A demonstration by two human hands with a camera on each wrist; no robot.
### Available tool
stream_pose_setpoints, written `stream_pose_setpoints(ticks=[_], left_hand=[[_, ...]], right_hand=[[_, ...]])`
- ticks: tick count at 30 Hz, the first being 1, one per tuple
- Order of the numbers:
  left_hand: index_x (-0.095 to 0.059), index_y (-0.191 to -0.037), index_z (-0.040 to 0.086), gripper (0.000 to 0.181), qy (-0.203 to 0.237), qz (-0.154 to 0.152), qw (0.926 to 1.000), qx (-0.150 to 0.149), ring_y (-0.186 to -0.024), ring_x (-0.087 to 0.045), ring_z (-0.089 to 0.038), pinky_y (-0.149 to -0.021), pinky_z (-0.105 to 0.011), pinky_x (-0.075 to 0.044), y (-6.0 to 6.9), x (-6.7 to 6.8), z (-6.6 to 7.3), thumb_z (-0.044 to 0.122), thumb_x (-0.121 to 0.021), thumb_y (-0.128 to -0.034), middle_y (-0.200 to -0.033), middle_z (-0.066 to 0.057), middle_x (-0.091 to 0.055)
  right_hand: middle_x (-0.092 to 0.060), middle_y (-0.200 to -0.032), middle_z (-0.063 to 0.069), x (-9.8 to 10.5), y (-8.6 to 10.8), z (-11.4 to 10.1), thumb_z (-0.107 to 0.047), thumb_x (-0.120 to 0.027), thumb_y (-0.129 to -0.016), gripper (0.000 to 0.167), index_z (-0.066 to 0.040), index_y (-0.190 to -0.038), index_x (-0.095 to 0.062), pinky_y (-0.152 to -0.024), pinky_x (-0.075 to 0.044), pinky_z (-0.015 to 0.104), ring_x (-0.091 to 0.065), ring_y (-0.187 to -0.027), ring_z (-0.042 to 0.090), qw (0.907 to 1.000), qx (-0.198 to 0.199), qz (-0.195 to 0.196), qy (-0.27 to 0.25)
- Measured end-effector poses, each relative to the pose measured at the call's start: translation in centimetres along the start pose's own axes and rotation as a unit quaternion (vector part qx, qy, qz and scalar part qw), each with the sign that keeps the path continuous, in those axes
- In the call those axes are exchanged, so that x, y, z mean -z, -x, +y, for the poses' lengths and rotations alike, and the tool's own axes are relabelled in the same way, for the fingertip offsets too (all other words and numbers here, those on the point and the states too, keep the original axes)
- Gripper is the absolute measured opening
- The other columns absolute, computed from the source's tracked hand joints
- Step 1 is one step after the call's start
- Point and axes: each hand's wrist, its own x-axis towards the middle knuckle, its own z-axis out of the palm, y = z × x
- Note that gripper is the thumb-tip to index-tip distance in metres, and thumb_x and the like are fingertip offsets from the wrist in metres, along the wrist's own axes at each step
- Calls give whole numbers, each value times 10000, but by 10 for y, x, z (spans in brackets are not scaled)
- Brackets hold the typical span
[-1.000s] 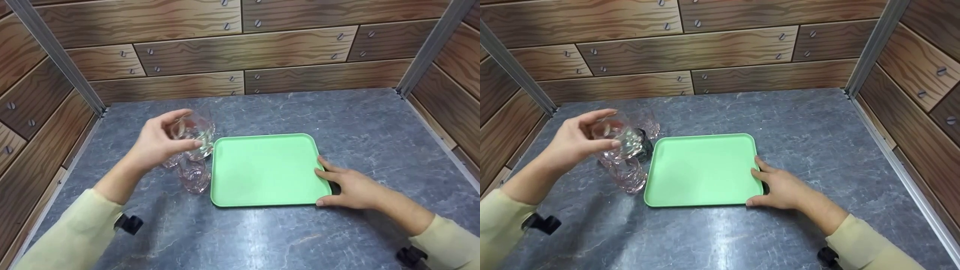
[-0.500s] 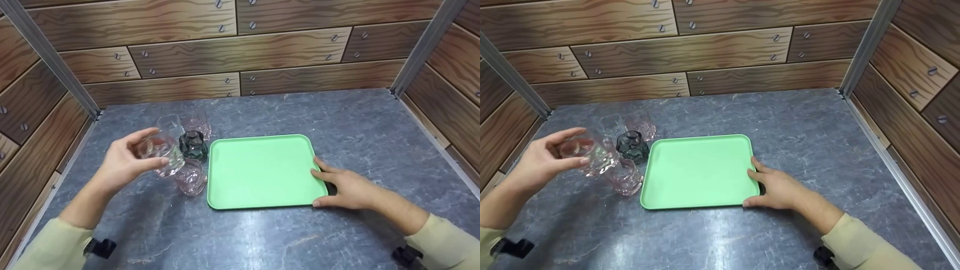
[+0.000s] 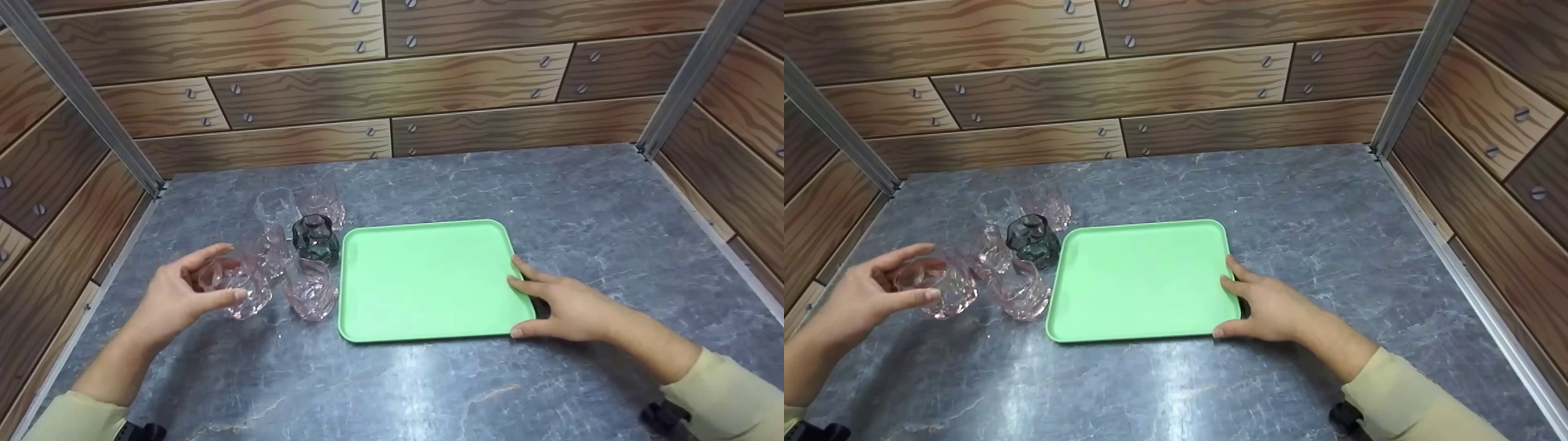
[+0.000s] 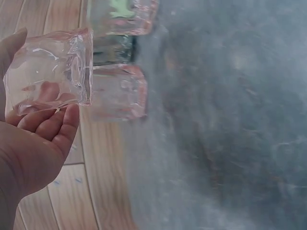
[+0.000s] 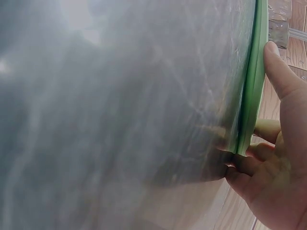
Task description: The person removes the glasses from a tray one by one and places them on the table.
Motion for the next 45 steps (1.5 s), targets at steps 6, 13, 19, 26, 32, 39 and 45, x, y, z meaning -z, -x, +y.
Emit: stream_pose_setpoints(ticks=[6,13,19,26,32,39,45], left_hand=[[-527,-1544,66,821,213,-130,9995,183,-1092,-640,-265,-876,-256,-606,-2,-9,-15,134,-925,-829,-1380,-173,-682],[-556,-1525,82,795,115,-99,9996,244,-1131,-650,-292,-878,-247,-592,-3,-14,-28,163,-932,-829,-1381,-147,-689],[-501,-1566,80,857,176,-157,9990,373,-1258,-636,-341,-946,-218,-558,-2,-15,-36,176,-930,-830,-1428,-151,-661],[-485,-1569,37,866,300,-181,9986,385,-1335,-603,-338,-1016,-176,-497,-2,-18,-40,146,-927,-832,-1444,-175,-645],[-476,-1571,26,879,325,-205,9986,351,-1316,-615,-351,-1003,-186,-511,-1,-21,-43,134,-928,-826,-1441,-174,-647],[-466,-1581,38,883,352,-258,9985,340,-1331,-606,-359,-1070,-293,-509,-3,-22,-47,129,-921,-830,-1462,-174,-631],[-455,-1591,45,882,293,-319,9985,325,-1356,-585,-367,-1102,-301,-478,-5,-24,-51,145,-914,-844,-1465,-172,-628]], right_hand=[[-234,-1721,216,0,2,0,-766,-667,-891,1014,-40,-1577,-489,-1083,-463,671,-459,-1423,516,10000,-35,-22,-42],[-229,-1723,209,0,3,0,-771,-665,-887,1019,-43,-1578,-487,-1100,-453,665,-449,-1434,507,10000,-42,-17,-73],[-218,-1729,196,0,1,0,-781,-662,-881,1029,-50,-1582,-482,-1113,-446,655,-442,-1442,498,9999,-79,-41,-59],[-245,-1716,216,1,2,-3,-748,-684,-889,1005,-29,-1567,-499,-1101,-449,667,-451,-1431,512,9999,55,53,-103],[-242,-1716,225,2,1,-3,-745,-689,-886,1010,-31,-1571,-493,-1092,-456,666,-456,-1424,520,9999,74,21,-100],[-232,-1723,208,2,2,-3,-760,-678,-883,1017,-38,-1574,-491,-1100,-456,658,-452,-1431,510,9999,-11,11,-119],[-232,-1722,212,1,1,-1,-767,-676,-880,1027,-35,-1574,-490,-1104,-448,664,-446,-1432,517,9999,-43,-17,-106]])
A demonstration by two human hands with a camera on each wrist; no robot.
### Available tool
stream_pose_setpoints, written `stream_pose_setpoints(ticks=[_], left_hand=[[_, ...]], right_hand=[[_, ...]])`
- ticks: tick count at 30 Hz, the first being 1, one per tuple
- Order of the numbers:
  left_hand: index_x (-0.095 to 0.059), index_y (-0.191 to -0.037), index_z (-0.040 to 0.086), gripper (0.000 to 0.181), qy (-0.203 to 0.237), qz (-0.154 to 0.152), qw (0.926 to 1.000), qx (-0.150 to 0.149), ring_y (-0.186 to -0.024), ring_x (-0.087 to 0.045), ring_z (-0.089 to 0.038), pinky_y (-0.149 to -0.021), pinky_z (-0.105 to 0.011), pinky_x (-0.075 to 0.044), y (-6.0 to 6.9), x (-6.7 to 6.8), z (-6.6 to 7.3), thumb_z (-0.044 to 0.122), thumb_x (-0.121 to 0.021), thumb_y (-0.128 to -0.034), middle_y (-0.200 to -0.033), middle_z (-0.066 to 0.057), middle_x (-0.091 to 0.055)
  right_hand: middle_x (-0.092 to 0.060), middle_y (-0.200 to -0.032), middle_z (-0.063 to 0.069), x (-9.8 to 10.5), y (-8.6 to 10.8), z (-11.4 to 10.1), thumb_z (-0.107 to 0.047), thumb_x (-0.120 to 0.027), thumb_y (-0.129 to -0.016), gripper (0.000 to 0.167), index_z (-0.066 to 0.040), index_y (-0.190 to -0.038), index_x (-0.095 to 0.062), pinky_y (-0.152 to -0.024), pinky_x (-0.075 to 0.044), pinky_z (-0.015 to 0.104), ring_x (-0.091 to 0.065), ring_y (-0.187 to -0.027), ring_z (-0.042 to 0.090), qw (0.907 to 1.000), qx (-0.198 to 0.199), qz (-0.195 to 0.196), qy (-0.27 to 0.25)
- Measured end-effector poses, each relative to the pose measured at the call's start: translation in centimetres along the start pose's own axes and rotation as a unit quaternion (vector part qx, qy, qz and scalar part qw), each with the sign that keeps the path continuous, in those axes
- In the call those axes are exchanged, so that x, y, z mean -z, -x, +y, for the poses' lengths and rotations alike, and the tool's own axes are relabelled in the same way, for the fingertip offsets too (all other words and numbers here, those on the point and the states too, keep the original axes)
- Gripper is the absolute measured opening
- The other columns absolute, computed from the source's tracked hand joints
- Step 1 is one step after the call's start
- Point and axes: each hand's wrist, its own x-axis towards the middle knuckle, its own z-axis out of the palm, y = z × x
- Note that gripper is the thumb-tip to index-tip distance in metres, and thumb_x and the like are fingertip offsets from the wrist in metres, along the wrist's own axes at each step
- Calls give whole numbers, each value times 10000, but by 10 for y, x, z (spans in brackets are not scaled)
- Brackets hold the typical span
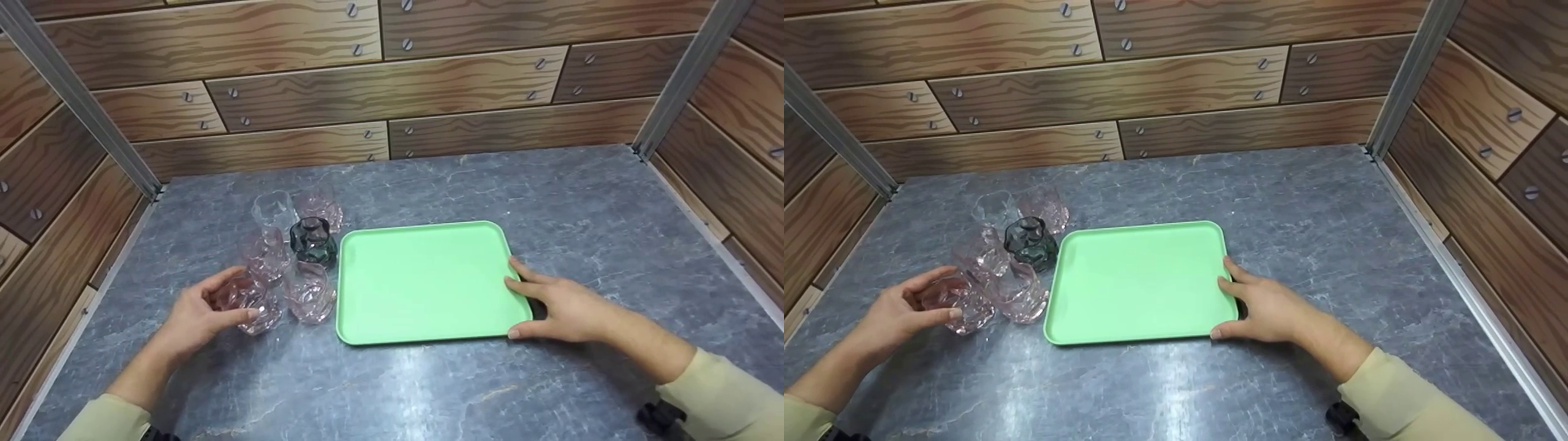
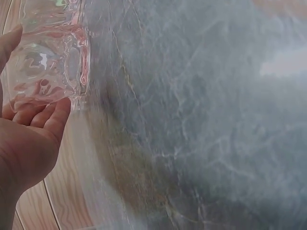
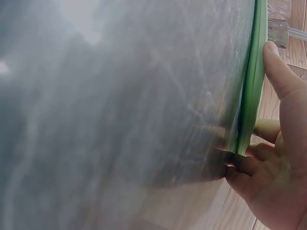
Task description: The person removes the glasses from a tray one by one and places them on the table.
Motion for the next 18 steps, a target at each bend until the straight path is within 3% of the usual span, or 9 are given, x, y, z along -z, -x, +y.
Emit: stream_pose_setpoints(ticks=[7,13,18], left_hand=[[-442,-1602,55,882,-13,-7,10000,32,-1388,-554,-352,-1101,-273,-468,-1,3,-4,158,-905,-859,-1501,-170,-600],[-431,-1614,65,894,-37,82,9999,56,-1372,-548,-332,-995,-171,-498,0,3,-3,164,-906,-863,-1512,-173,-591],[-369,-1648,83,963,-190,65,9998,73,-1399,-521,-380,-1047,-237,-500,3,5,-1,185,-912,-859,-1560,-197,-535]], right_hand=[[-220,-1728,199,-2,-5,1,-790,-659,-874,1044,-43,-1582,-480,-1118,-439,657,-432,-1449,502,10000,-14,-28,-29],[-236,-1721,210,-3,-6,-1,-765,-676,-883,1023,-37,-1577,-487,-1094,-459,661,-454,-1430,511,10000,36,19,1],[-226,-1724,208,-1,-7,0,-757,-674,-892,1013,-39,-1581,-481,-1097,-462,651,-451,-1435,504,10000,88,-45,-7]])
